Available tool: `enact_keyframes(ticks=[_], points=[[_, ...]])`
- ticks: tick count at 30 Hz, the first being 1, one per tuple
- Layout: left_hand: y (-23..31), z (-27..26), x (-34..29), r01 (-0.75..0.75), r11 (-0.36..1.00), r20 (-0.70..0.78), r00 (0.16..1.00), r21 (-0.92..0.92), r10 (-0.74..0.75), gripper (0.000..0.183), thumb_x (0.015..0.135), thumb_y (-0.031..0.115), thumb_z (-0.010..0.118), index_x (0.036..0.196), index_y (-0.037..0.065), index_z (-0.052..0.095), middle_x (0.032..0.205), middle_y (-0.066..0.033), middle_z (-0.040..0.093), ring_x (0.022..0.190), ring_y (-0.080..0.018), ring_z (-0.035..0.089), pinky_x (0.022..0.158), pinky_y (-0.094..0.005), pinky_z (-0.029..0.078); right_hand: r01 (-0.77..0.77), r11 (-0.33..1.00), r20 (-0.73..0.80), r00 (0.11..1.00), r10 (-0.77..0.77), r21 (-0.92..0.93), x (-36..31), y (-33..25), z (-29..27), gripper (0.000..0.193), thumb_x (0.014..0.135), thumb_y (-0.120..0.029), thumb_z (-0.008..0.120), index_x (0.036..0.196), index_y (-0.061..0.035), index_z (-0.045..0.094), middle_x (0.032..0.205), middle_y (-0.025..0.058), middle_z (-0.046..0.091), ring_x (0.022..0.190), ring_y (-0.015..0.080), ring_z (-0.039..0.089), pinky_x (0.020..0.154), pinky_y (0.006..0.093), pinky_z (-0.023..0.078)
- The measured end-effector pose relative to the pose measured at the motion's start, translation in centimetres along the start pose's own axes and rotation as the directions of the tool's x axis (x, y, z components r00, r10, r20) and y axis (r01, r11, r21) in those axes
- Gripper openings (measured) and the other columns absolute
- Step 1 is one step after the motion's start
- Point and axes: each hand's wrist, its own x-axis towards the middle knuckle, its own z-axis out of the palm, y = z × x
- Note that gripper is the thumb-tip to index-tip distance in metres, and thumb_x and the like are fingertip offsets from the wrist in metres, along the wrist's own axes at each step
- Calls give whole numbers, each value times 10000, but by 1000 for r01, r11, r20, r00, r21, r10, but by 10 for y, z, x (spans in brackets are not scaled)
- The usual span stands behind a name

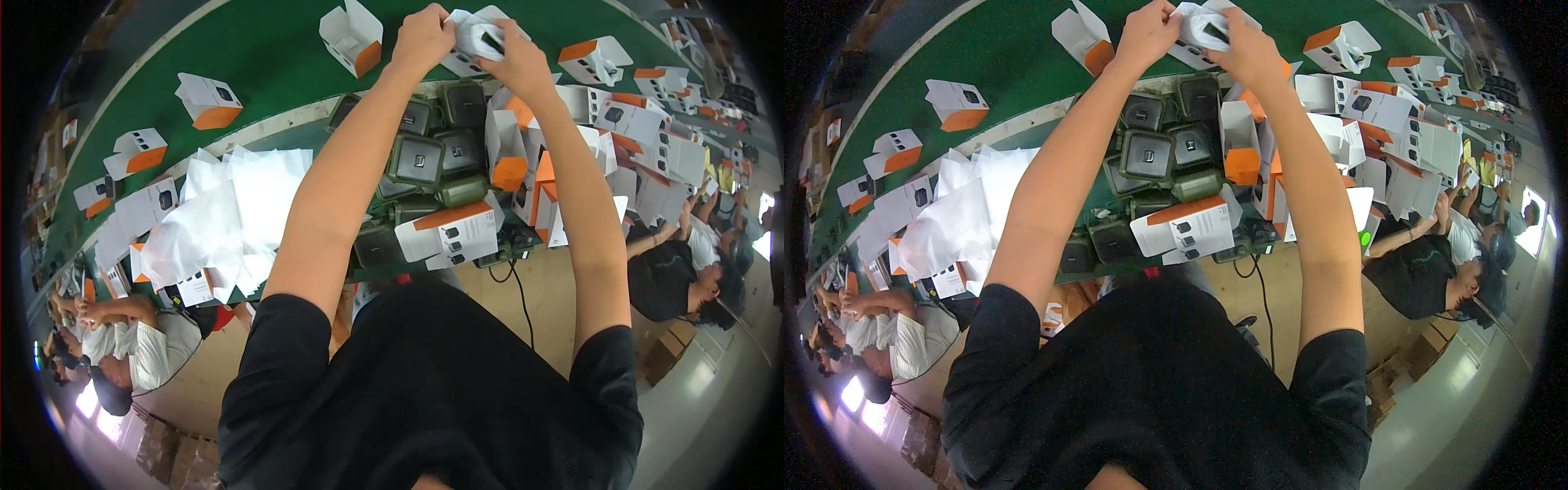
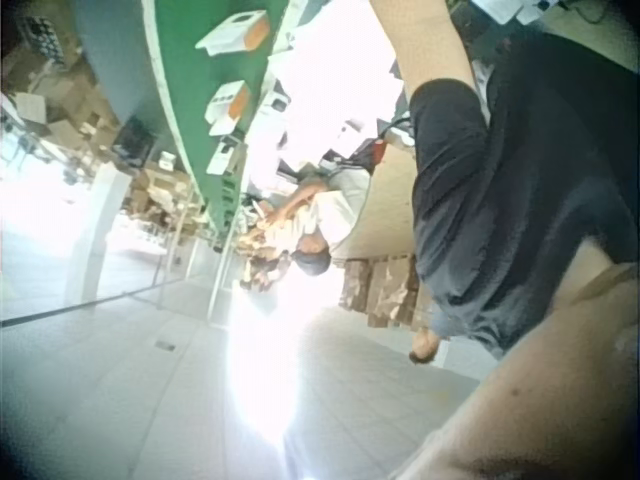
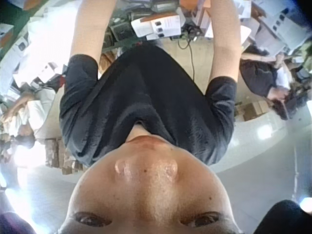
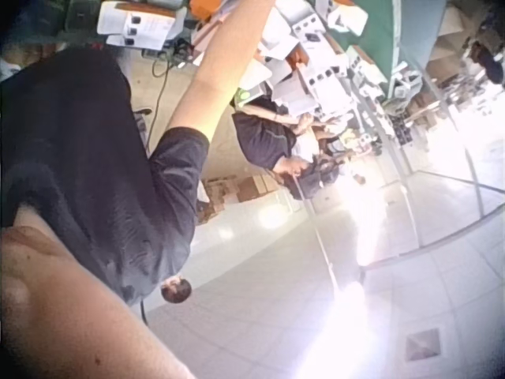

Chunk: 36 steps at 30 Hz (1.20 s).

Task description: The person places small electronic components into white cardboard boxes and orange boxes by hand at a manufacturing workstation.

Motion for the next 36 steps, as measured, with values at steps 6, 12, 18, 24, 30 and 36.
enact_keyframes(ticks=[6, 12, 18, 24, 30, 36], points=[[16, 1, 4, -41, 991, -7, 999, 131, 43, 183, 910, 199, 601, 1018, 55, 631, 943, -247, 692, 927, -469, 650, 800, -526, 526, 77, 974, -184, 982, -37, 212, -14, 6, -14, 692, 772, -309, 847, 1341, -136, 494, 1069, 187, 705, 945, 373, 701, 809, 417, 556], [9, -3, 8, 19, 997, 59, 998, 76, -23, 175, 901, 189, 590, 1012, 77, 665, 965, -249, 694, 934, -463, 655, 805, -545, 520, 317, 947, -236, 926, -294, 61, -9, 6, -27, 652, 810, -255, 813, 1381, -176, 509, 1143, 177, 680, 994, 386, 673, 857, 424, 535], [5, 4, 4, 1, 993, -8, 1000, 117, 0, 162, 897, 179, 589, 959, 45, 657, 954, -256, 694, 938, -459, 661, 805, -547, 521, 240, 950, 151, 966, -212, -199, 22, -3, -18, 602, 846, -243, 757, 1392, -196, 507, 1243, 183, 638, 1086, 400, 631, 910, 452, 529], [14, 0, 5, 214, 953, 8, 975, 212, -221, 278, 897, 261, 607, 1049, 29, 618, 982, -297, 686, 968, -492, 659, 849, -548, 539, 198, 980, 25, 980, -198, 1, -6, -15, -27, 595, 777, -163, 781, 1323, -216, 553, 1231, 127, 642, 1113, 364, 622, 944, 426, 516], [6, 6, 12, 213, 975, 49, 975, 61, -216, 292, 886, 292, 613, 1020, 40, 672, 1012, -242, 703, 980, -442, 673, 859, -516, 537, 200, 977, -1, 980, -200, 74, -19, -9, -36, 627, 730, -90, 797, 1296, -213, 557, 1242, 111, 635, 1108, 352, 626, 938, 417, 521], [-9, 16, 22, 24, 995, 51, 998, 101, -29, 230, 848, 218, 620, 848, 12, 723, 903, -253, 694, 930, -419, 678, 821, -483, 532, 287, 945, 211, 945, -251, -160, 0, -24, -37, 533, 781, -135, 768, 1270, -180, 560, 1228, 99, 632, 1097, 353, 626, 915, 427, 529]])
